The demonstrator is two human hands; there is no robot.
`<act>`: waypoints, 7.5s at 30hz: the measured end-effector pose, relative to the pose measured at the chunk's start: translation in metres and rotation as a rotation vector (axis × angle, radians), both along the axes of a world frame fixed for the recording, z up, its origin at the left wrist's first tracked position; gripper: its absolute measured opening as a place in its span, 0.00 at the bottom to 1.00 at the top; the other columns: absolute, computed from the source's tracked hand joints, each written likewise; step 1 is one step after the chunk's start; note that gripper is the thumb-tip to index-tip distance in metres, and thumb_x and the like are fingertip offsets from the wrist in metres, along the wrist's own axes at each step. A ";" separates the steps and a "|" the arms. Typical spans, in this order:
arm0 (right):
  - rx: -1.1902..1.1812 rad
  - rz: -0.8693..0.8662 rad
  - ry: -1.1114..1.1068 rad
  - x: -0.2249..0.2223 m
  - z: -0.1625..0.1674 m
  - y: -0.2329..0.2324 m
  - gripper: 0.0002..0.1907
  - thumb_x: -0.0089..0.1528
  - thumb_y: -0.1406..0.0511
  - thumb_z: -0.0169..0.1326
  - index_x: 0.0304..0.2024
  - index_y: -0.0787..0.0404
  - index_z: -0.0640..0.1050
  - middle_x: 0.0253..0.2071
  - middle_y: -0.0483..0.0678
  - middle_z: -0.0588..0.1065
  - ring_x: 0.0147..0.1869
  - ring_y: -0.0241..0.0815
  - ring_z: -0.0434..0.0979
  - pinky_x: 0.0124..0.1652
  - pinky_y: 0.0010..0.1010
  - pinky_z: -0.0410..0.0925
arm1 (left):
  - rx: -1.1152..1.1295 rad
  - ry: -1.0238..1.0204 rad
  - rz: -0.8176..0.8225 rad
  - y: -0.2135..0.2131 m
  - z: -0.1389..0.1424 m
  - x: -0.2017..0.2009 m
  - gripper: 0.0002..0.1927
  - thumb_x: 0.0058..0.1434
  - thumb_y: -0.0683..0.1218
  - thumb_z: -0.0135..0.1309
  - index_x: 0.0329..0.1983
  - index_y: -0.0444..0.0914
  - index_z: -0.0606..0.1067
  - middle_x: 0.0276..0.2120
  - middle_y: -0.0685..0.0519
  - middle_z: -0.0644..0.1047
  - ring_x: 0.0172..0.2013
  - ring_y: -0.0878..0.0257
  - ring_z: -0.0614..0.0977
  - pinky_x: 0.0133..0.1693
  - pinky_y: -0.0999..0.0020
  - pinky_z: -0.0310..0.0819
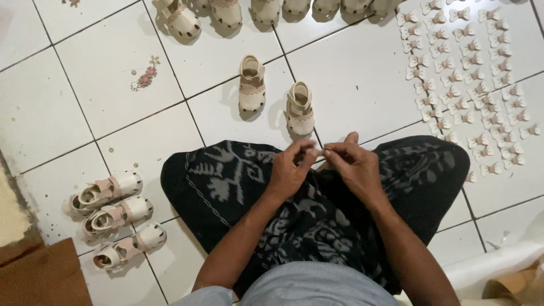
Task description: The person sits on the floor and attaches small decorative pieces to the straps of small shoes. They pick up a shoe, attach a piece, and place the shoe back on the floor, repeating this process for multiple shoes.
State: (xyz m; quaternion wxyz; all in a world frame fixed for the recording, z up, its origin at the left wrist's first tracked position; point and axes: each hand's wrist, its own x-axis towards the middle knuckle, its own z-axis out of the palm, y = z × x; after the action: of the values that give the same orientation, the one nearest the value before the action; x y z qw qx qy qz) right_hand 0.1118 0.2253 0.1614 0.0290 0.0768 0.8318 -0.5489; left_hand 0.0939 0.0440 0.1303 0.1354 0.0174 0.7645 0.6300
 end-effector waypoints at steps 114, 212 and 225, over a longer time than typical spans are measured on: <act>0.212 0.611 0.001 -0.034 0.098 -0.016 0.22 0.62 0.63 0.59 0.58 0.60 0.75 0.57 0.50 0.73 0.38 0.40 0.80 0.42 0.35 0.72 | 0.979 -0.627 0.053 -0.034 -0.008 -0.021 0.34 0.77 0.65 0.34 0.64 0.33 0.70 0.49 0.44 0.79 0.45 0.56 0.84 0.46 0.58 0.82; 0.685 0.171 0.032 -0.082 -0.104 0.033 0.40 0.46 0.67 0.70 0.61 0.60 0.70 0.64 0.54 0.71 0.70 0.60 0.66 0.61 0.47 0.67 | -0.111 -0.048 -0.109 -0.107 -0.070 -0.115 0.33 0.47 0.36 0.61 0.60 0.42 0.75 0.57 0.50 0.77 0.54 0.56 0.81 0.55 0.65 0.78; 0.510 0.454 0.325 -0.087 -0.122 0.028 0.45 0.45 0.71 0.69 0.65 0.66 0.70 0.63 0.62 0.72 0.67 0.64 0.69 0.64 0.50 0.64 | -0.465 0.716 -0.307 -0.049 -0.079 -0.078 0.22 0.51 0.39 0.54 0.52 0.36 0.74 0.68 0.39 0.66 0.71 0.44 0.66 0.66 0.44 0.60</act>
State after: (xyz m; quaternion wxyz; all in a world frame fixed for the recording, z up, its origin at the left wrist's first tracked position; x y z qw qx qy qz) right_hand 0.0252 0.2538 0.0396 -0.0025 -0.1930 0.9314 -0.3086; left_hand 0.0156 -0.0053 0.0514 -0.0452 0.3164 0.8730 0.3685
